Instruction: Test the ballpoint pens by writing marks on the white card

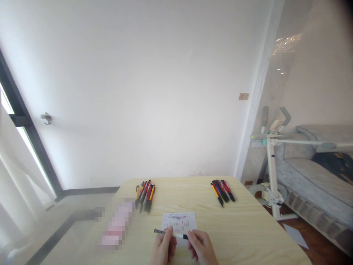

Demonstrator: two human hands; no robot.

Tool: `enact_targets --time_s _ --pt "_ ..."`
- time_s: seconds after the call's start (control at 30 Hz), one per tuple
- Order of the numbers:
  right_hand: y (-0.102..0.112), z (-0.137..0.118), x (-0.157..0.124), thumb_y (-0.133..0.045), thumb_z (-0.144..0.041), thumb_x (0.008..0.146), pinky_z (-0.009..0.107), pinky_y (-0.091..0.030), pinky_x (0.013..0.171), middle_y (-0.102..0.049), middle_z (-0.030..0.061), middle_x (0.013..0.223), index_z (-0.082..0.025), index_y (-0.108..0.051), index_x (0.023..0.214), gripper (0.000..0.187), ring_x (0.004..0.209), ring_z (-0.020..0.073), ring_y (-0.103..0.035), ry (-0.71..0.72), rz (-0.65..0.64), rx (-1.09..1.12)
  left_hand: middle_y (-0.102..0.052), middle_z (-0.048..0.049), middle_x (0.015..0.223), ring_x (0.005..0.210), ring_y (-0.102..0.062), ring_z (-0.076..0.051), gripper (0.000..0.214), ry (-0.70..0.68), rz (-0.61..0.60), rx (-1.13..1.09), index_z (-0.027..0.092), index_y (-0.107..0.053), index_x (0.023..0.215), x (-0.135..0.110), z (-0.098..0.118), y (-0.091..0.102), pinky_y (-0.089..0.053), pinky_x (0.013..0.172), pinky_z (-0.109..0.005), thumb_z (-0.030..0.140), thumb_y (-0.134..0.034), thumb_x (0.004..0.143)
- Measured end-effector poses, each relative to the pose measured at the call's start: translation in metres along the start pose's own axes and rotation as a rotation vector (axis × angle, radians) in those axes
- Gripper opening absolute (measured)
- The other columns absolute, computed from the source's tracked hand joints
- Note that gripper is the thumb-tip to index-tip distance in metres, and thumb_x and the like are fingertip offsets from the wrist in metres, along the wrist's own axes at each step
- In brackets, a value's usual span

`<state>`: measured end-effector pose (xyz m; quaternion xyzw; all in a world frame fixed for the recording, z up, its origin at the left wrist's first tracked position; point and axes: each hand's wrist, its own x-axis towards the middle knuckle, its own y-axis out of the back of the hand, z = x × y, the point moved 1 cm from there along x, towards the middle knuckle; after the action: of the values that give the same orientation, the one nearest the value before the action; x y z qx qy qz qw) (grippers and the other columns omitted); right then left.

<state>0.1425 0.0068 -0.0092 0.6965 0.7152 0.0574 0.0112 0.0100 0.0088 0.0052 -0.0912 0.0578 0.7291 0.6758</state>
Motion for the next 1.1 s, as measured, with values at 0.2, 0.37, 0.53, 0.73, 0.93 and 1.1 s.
enact_targets --time_s 0.2,0.37,0.53,0.73,0.93,1.1 --pt "0.002 0.002 0.001 -0.039 -0.069 0.069 0.018 -0.022 0.031 -0.038 -0.0052 0.033 -0.017 -0.045 0.046 0.058 0.029 0.0057 -0.032 -0.014 0.000 0.015 -0.036 0.0028 0.031 0.031 -0.032 -0.009 0.064 0.024 -0.072 0.089 0.018 -0.048 0.038 -0.002 0.004 -0.001 -0.020 0.034 -0.023 0.079 -0.035 0.053" --pt "0.002 0.002 0.000 -0.036 -0.070 0.070 0.018 -0.023 0.031 -0.036 -0.0052 0.033 -0.017 -0.045 0.045 0.060 0.029 0.0057 -0.032 -0.014 0.020 0.020 -0.039 0.0028 0.033 0.033 -0.034 -0.010 0.063 0.019 -0.063 0.108 0.018 -0.050 0.042 -0.008 0.010 -0.001 -0.023 0.036 -0.023 0.077 -0.036 0.055" --pt "0.001 -0.004 -0.001 -0.035 -0.072 0.068 0.018 -0.023 0.032 -0.036 -0.0049 0.034 -0.017 -0.046 0.044 0.061 0.031 0.0058 -0.033 -0.037 0.036 0.012 -0.040 0.0030 0.034 0.033 -0.034 -0.009 0.063 -0.001 -0.064 0.100 0.017 -0.051 0.043 -0.008 0.008 0.000 -0.023 0.036 -0.022 0.075 -0.036 0.059" --pt "0.003 -0.003 -0.001 -0.038 -0.071 0.067 0.017 -0.022 0.031 -0.037 -0.0052 0.035 -0.017 -0.045 0.046 0.059 0.031 0.0055 -0.033 -0.036 -0.004 -0.015 -0.040 0.0031 0.032 0.031 -0.034 -0.009 0.060 0.009 -0.095 0.062 0.017 -0.050 0.043 -0.001 0.002 0.001 -0.022 0.035 -0.022 0.072 -0.037 0.062" --pt "0.003 0.007 0.002 -0.038 -0.070 0.068 0.017 -0.021 0.031 -0.037 -0.0056 0.035 -0.017 -0.046 0.049 0.057 0.030 0.0053 -0.032 -0.046 -0.036 -0.003 -0.039 0.0038 0.030 0.029 -0.031 -0.007 0.058 0.004 -0.089 0.013 0.016 -0.048 0.042 -0.002 0.004 0.000 -0.018 0.035 -0.021 0.069 -0.040 0.064" --pt "0.008 0.000 -0.002 -0.039 -0.067 0.071 0.018 -0.022 0.033 -0.038 -0.0063 0.035 -0.016 -0.051 0.055 0.054 0.031 0.0058 -0.029 0.044 0.130 0.025 -0.037 0.0041 0.029 0.028 -0.030 -0.007 0.058 0.035 0.012 -0.100 0.016 -0.048 0.043 -0.003 0.004 0.002 -0.013 0.034 -0.021 0.070 -0.040 0.063"
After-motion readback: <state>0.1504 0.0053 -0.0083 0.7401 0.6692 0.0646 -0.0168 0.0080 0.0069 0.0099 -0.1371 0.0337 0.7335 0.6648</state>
